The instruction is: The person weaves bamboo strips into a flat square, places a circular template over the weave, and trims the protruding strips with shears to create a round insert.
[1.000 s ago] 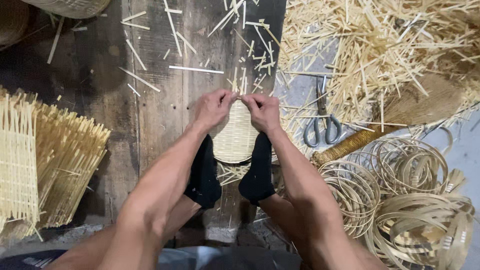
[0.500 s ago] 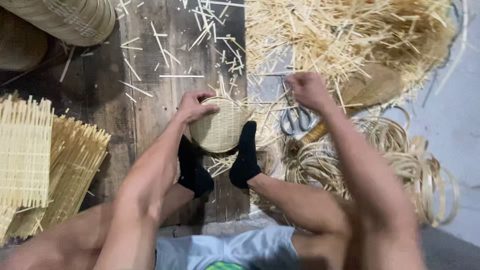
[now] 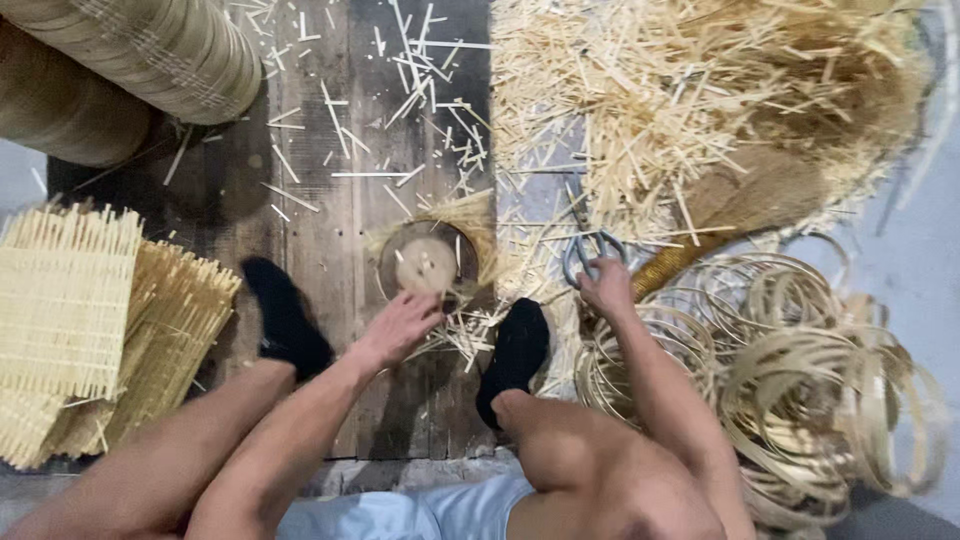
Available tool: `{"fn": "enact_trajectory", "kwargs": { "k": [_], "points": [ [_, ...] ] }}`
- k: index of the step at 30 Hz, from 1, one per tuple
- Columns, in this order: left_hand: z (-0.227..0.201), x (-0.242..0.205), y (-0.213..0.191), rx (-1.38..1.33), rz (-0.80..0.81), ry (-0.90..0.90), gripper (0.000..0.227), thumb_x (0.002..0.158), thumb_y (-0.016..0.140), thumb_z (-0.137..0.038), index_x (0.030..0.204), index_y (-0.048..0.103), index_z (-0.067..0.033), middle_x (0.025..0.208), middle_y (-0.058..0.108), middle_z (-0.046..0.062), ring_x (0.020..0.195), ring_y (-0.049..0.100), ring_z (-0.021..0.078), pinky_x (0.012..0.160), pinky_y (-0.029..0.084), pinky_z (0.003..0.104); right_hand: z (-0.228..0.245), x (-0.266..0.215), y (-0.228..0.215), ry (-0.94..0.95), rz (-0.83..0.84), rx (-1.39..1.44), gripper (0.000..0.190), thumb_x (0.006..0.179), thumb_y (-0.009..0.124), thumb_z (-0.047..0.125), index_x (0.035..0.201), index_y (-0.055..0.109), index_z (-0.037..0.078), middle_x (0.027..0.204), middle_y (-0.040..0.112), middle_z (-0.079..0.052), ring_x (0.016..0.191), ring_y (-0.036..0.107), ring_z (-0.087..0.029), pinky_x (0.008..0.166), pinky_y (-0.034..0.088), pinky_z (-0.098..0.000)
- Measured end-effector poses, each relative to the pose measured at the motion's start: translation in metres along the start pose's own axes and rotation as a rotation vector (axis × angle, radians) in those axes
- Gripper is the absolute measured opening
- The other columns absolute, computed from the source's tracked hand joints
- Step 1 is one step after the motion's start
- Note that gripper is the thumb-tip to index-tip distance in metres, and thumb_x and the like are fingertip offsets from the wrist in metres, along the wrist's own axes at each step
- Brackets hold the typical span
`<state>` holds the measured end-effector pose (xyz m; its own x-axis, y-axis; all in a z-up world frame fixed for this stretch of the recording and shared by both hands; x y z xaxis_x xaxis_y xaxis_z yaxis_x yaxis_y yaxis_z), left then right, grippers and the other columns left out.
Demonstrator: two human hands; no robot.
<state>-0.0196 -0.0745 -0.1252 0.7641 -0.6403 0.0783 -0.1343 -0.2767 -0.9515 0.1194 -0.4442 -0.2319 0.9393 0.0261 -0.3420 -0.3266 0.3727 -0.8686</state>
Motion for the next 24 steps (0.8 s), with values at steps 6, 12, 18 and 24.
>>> {"fn": "enact_trajectory", "kwargs": {
  "k": [6, 12, 18, 24],
  "points": [
    [0.075, 0.017, -0.003, -0.275, 0.462, -0.397, 0.064, 0.084, 0.064, -0.030, 0.143, 0.044, -0.0155, 0.149, 0.045, 0.012, 0.137, 0.046, 0.0328, 0.116, 0.040, 0.050, -0.018, 0.025, 0.021, 0.084, -0.148, -0.041, 0.076, 0.069, 0.088, 0.026, 0.131, 0.052, 0.001, 0.122, 0.060, -0.029, 0.114, 0.057, -0.046, 0.096, 0.049, -0.0509],
    [0.069, 0.081, -0.002, -0.131, 0.557, -0.060, 0.120, 0.062, 0.090, -0.045, 0.159, 0.021, -0.0256, 0.165, 0.021, 0.014, 0.149, 0.022, 0.0409, 0.120, 0.023, 0.059, -0.052, 0.048, 0.050, 0.238, 0.079, 0.153, 0.066, 0.066, 0.085, 0.015, 0.120, 0.050, -0.004, 0.100, 0.066, -0.025, 0.090, 0.066, -0.039, 0.081, 0.055, -0.0454],
    [0.076, 0.073, 0.011, -0.226, 0.499, -0.153, 0.117, 0.062, 0.085, -0.057, 0.159, 0.027, -0.0260, 0.150, 0.039, 0.017, 0.134, 0.043, 0.0353, 0.113, 0.039, 0.053, -0.006, -0.034, 0.052, 0.539, 0.585, 0.734, 0.031, 0.069, 0.080, 0.027, 0.093, 0.069, 0.011, 0.064, 0.069, -0.010, 0.049, 0.061, -0.019, 0.045, 0.048, -0.0355],
    [0.091, 0.073, -0.001, -0.218, -0.226, -0.472, 0.104, 0.059, 0.087, -0.059, 0.149, 0.047, -0.0260, 0.133, 0.048, 0.023, 0.121, 0.050, 0.0403, 0.097, 0.049, 0.061, 0.028, -0.064, 0.040, 0.242, 0.319, 0.418, 0.055, 0.085, 0.083, 0.050, 0.086, 0.068, -0.002, 0.068, 0.066, -0.009, 0.060, 0.062, -0.017, 0.056, 0.049, -0.0326]
  ]
}}
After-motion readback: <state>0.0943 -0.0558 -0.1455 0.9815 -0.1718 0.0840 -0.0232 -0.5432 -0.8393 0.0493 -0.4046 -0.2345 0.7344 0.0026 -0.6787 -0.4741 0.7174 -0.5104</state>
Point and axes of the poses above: each hand's wrist, its own x-axis towards the middle knuckle, its own y-axis out of the palm, z = x × y, the point moved 8 cm from there along x, towards the middle knuckle
